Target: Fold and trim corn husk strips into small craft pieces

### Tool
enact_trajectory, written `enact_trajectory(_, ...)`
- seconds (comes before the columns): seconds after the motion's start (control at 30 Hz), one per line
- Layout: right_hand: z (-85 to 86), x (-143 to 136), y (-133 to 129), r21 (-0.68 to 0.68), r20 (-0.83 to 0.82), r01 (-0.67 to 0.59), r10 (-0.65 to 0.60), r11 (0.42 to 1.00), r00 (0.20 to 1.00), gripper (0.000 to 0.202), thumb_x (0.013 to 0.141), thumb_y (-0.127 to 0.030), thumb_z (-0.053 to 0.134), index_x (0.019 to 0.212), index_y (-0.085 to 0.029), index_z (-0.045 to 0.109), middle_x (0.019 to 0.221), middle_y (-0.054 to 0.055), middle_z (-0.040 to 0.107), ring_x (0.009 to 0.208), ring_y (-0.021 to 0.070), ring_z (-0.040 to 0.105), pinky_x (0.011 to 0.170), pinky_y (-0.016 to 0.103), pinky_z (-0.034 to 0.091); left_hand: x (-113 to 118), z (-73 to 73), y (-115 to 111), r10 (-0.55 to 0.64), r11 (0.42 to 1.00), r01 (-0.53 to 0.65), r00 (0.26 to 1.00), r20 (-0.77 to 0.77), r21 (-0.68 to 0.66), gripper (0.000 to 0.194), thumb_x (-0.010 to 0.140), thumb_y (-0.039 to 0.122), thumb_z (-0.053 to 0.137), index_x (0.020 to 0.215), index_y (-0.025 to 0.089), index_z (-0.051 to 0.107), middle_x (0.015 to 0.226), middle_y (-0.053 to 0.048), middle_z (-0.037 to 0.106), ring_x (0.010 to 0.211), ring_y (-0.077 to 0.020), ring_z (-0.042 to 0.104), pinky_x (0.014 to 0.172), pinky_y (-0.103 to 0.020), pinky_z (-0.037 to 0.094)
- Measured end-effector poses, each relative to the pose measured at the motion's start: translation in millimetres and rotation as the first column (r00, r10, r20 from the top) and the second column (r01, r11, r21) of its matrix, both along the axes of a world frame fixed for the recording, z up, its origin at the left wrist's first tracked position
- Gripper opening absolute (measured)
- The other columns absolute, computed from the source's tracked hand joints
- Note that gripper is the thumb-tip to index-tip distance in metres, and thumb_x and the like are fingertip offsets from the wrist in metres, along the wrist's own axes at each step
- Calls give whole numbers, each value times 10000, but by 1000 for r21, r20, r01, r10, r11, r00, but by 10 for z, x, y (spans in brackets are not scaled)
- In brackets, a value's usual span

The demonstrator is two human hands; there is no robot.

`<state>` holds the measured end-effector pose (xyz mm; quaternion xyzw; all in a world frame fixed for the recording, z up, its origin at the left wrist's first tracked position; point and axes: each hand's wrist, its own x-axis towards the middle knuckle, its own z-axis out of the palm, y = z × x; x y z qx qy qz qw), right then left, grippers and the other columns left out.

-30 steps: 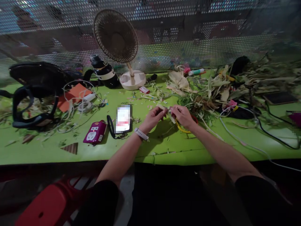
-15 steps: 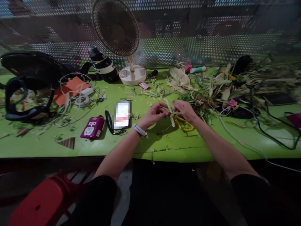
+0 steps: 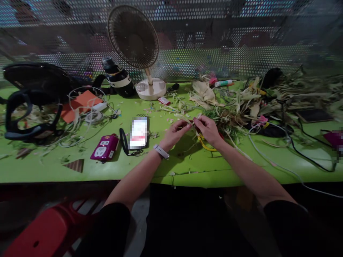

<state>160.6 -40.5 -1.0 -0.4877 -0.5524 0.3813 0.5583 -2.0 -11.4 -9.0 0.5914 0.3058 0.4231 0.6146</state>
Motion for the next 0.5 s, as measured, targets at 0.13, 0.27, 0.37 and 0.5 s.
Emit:
enact_trajectory(0.13,12,-27,-18,-14,-37,-39,38,999,999,490,760,-644,669,629,-196,520,553,-49,463,507,81,410,499,240,336,-16,6,20,88,964,-61,992,-93,259,324,792,481,712,884,170,703,1051,-76,701,1031,-182,598,944,-322,443)
enact_trajectory(0.27,24,-24,-22,-41,-27,-48,47,998,999,507,742,-661,675,612,-193,532,540,-40,501,496,84,435,505,246,356,-22,12,24,91,957,-49,987,-136,285,327,818,480,678,881,159,689,907,-60,684,865,-151,592,823,-293,467)
enact_trajectory(0.37,37,-1,-22,-54,-18,-39,38,998,999,518,721,-679,683,614,-192,544,531,-36,517,484,90,464,503,250,370,-13,19,8,45,987,-27,993,-112,159,344,832,497,653,876,156,653,760,-14,614,690,-105,529,663,-242,447)
enact_trajectory(0.5,39,47,3,-124,-38,-48,44,991,998,542,739,-710,640,607,-197,524,482,-53,457,426,81,419,450,245,335,-14,52,-11,1,999,3,997,-81,50,327,821,485,675,865,165,627,702,15,559,623,-75,466,591,-205,401)
